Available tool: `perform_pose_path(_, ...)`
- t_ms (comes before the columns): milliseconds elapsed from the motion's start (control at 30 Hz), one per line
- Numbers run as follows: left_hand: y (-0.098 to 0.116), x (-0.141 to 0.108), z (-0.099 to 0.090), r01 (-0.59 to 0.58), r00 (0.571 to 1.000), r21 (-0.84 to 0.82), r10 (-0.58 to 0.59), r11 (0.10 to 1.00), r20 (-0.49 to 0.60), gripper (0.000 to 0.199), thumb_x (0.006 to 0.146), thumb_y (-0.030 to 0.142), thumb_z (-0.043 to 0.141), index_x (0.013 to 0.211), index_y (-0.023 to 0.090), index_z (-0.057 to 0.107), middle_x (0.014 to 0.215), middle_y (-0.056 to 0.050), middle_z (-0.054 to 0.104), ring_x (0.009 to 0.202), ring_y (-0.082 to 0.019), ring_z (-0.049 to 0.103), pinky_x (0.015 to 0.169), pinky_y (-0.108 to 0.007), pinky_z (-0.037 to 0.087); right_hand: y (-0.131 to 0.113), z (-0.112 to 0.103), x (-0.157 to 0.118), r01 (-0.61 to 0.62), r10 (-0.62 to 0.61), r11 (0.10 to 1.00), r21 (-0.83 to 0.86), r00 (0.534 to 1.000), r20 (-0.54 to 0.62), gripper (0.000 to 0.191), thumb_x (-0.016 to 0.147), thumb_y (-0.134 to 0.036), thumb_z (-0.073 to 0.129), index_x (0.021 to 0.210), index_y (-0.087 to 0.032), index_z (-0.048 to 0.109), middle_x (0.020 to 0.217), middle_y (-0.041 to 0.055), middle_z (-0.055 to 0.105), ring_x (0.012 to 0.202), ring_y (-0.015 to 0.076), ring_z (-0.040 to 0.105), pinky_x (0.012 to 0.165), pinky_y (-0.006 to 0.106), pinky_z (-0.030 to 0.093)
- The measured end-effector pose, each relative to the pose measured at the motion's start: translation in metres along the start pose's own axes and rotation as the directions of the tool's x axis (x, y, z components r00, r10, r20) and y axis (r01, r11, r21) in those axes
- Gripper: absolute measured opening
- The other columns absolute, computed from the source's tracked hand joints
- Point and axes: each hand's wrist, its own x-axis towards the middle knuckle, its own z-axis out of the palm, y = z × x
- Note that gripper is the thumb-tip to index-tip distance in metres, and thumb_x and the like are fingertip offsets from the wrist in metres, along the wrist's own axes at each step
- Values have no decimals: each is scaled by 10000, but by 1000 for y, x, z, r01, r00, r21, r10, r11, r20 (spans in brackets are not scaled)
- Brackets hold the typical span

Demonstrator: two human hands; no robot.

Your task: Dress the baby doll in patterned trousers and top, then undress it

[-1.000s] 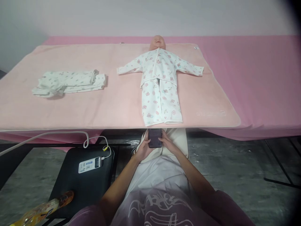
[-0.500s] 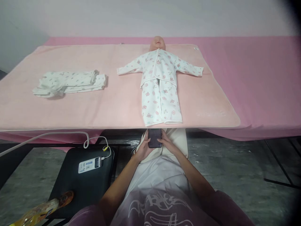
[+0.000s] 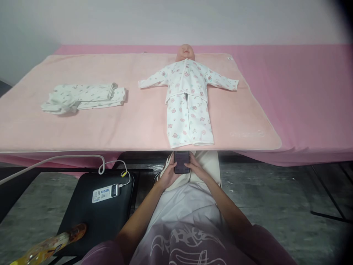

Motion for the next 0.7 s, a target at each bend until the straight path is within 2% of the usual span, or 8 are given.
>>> perform_pose_path(100, 0, 0, -1, -4, 1000, 3, 4, 1000, -3, 890, 1032, 331, 806, 1811, 483, 404, 1812, -32, 514, 1645, -342, 511, 1350, -571, 441, -1, 1, 0, 14, -14, 1000, -3, 1000, 0, 999, 899, -493, 869, 1781, -360, 418, 1763, 62, 544, 1621, 298, 525, 1423, 465, 336)
perform_pose_path(367, 0, 0, -1, -13, 1000, 10, 13, 1000, 23, 940, 1003, 275, 798, 1829, 447, 383, 1799, -48, 535, 1632, -349, 527, 1351, -568, 438, -4, 2, -2, 0, 0, 1000, 5, 1000, -9, 996, 902, -438, 850, 1789, -368, 402, 1721, 56, 595, 1590, 299, 555, 1413, 471, 354)
perform_pose_path(700, 0, 0, 0, -17, 1000, 12, 17, 1000, 9, 973, 991, 274, 803, 1844, 420, 359, 1803, -65, 532, 1627, -342, 535, 1349, -545, 445, 7, -5, -1, 7, -7, 1000, 3, 1000, 15, 969, 960, -426, 811, 1821, -400, 366, 1770, 30, 550, 1641, 273, 508, 1417, 443, 346)
